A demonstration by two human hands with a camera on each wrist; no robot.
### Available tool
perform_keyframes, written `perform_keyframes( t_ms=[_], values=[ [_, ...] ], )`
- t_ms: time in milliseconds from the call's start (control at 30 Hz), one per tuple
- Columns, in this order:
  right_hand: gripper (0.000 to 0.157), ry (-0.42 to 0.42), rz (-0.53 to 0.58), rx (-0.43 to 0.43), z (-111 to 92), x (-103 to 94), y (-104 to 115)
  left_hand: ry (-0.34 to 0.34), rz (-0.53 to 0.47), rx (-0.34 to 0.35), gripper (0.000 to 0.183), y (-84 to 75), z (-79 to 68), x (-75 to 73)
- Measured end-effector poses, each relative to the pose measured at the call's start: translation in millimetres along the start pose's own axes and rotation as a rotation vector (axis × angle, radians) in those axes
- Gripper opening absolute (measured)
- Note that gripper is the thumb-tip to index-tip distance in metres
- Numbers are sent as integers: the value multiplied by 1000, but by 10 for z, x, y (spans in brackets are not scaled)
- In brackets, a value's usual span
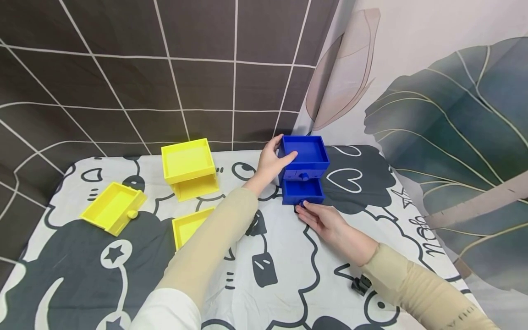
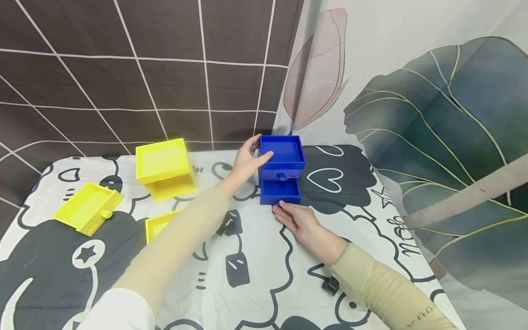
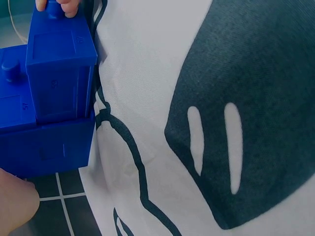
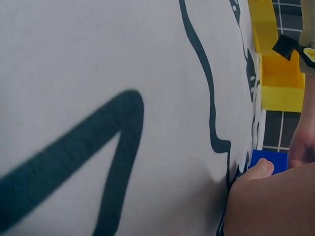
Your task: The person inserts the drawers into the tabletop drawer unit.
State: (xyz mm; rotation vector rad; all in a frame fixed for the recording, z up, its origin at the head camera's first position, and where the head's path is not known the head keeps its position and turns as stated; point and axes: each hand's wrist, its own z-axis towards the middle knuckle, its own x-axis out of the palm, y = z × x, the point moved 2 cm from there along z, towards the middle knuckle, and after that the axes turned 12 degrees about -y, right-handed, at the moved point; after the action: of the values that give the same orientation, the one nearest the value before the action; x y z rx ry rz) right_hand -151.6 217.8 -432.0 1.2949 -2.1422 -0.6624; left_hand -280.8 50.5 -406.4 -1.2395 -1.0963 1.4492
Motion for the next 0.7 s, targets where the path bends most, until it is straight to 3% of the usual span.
perform_keyframes(
  t_ms=[700],
  values=[
    [7,-63,23,-16,208,155,137,-2,-4,-1,74,-22,1,-7]
  ],
)
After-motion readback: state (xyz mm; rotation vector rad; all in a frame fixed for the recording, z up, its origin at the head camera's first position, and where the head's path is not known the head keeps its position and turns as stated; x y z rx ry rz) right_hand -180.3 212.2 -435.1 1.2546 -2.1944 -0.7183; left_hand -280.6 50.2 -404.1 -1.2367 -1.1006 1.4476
